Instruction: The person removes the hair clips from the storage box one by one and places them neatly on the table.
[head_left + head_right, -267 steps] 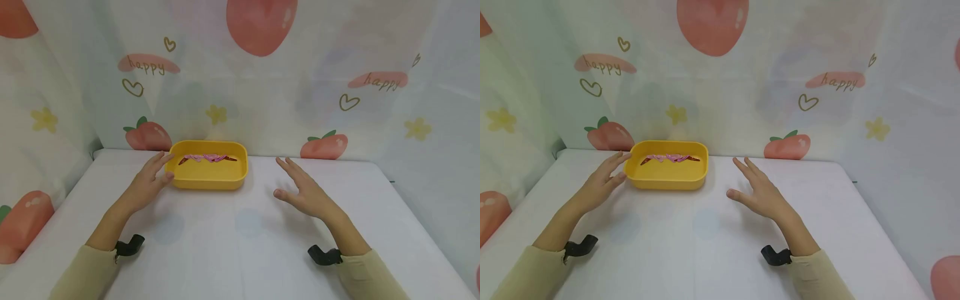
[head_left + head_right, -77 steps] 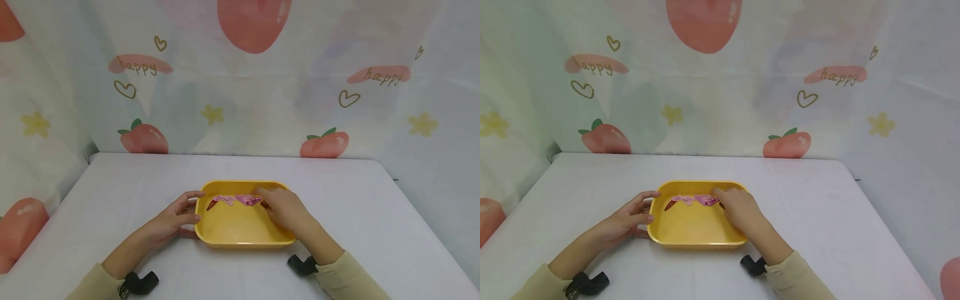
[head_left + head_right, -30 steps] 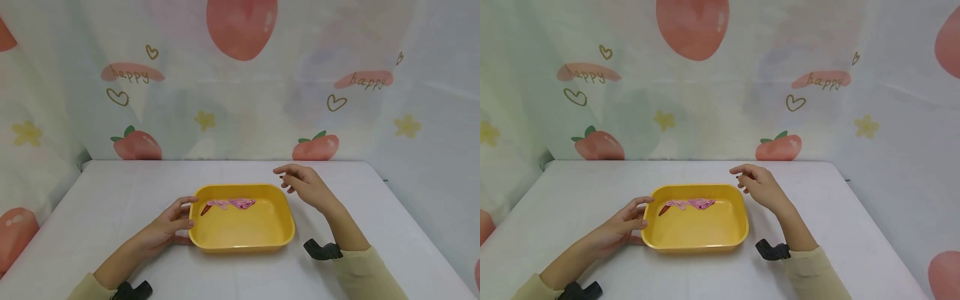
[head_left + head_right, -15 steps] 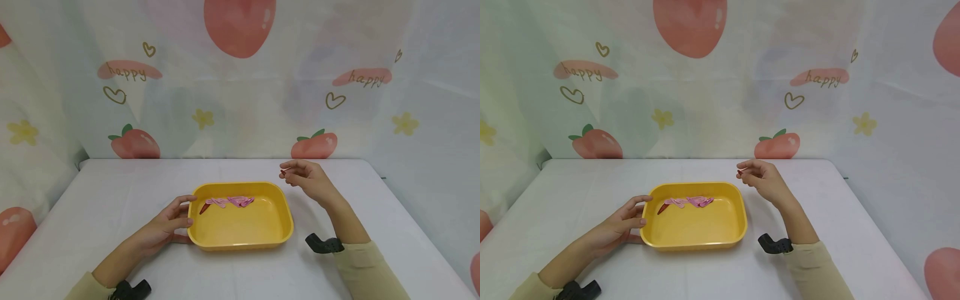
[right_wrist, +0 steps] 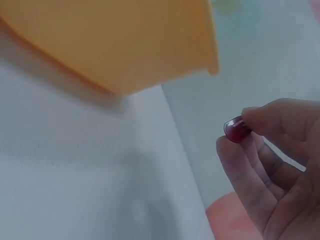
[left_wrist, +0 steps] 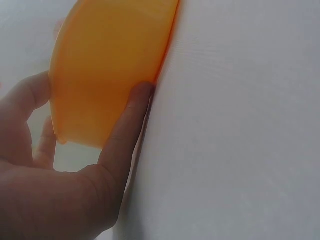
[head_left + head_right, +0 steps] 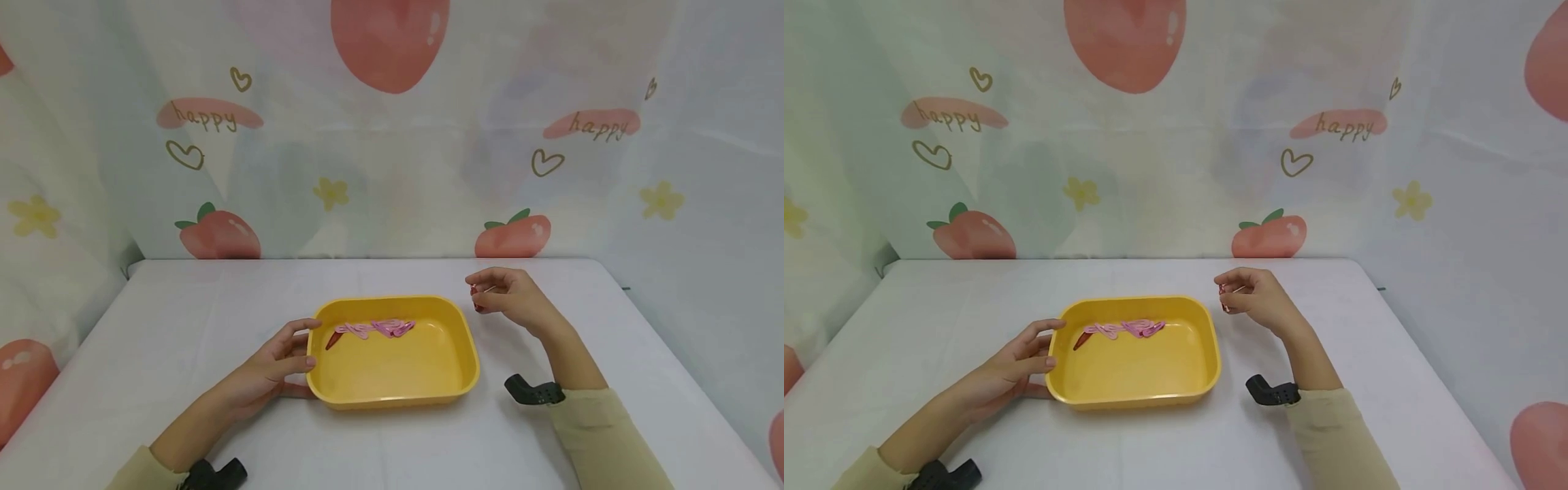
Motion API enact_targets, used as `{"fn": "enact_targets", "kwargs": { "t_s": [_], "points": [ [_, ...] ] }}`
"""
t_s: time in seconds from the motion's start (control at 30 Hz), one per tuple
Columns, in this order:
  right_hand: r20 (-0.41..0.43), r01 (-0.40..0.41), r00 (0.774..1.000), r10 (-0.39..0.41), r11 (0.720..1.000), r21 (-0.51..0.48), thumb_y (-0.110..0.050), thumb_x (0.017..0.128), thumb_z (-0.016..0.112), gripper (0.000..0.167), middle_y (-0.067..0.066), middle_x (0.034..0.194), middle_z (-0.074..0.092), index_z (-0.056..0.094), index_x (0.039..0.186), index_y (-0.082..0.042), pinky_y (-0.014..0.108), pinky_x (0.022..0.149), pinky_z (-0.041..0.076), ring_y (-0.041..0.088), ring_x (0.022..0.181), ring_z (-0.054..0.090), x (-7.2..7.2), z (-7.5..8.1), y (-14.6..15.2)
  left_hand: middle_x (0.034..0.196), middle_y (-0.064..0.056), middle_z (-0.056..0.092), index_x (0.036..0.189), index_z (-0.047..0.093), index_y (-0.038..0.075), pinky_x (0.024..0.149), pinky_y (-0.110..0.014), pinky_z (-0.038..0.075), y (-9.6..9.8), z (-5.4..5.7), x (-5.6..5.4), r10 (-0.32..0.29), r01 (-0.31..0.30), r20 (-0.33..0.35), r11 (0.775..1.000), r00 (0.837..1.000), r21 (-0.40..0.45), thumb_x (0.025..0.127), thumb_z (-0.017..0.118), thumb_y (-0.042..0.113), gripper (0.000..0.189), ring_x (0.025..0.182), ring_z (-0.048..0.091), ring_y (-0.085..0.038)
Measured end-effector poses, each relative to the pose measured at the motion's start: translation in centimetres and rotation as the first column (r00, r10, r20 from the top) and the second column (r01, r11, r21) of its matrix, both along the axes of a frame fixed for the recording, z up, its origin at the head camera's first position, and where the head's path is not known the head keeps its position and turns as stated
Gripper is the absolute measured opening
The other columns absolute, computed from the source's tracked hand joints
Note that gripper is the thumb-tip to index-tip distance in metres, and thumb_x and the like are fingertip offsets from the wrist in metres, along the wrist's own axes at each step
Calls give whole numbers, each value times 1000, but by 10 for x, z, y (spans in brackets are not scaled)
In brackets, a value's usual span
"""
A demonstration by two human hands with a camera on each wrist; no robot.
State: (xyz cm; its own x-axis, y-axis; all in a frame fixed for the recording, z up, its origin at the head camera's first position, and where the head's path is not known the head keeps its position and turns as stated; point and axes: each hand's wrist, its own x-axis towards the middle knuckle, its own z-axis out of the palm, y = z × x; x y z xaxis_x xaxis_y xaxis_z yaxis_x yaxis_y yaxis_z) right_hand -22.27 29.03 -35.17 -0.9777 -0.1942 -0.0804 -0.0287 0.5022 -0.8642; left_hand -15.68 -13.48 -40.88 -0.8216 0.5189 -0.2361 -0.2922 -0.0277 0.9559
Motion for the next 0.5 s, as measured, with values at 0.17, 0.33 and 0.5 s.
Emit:
{"fn": "enact_targets", "kwargs": {
  "t_s": [0.17,0.33,0.5],
  "points": [
    [73,-8,997,5,999,51,-10,93,66,33,16,100,63,62,124,1,33,79,61,26,85,68,-6,-12,3,153,-24,27,151,27,16,88,-56,56,0,0,-1,-5,5,-8,1000,1000,12,99,59,10,61,119,57,-34],
    [120,-52,992,40,994,95,-9,91,67,26,15,93,64,64,115,1,33,75,61,26,81,67,-9,-24,5,156,-23,25,152,28,15,88,-56,56,-2,-1,-2,-3,3,-10,1000,1000,23,99,59,9,63,124,54,-34],
    [135,-81,989,65,990,116,-9,90,68,25,14,92,65,65,113,1,31,73,60,25,79,65,-10,-29,6,157,-22,25,153,29,16,88,-56,56,-4,-2,-3,-4,4,-18,1000,1000,12,99,59,9,63,125,52,-34]
  ]
}}
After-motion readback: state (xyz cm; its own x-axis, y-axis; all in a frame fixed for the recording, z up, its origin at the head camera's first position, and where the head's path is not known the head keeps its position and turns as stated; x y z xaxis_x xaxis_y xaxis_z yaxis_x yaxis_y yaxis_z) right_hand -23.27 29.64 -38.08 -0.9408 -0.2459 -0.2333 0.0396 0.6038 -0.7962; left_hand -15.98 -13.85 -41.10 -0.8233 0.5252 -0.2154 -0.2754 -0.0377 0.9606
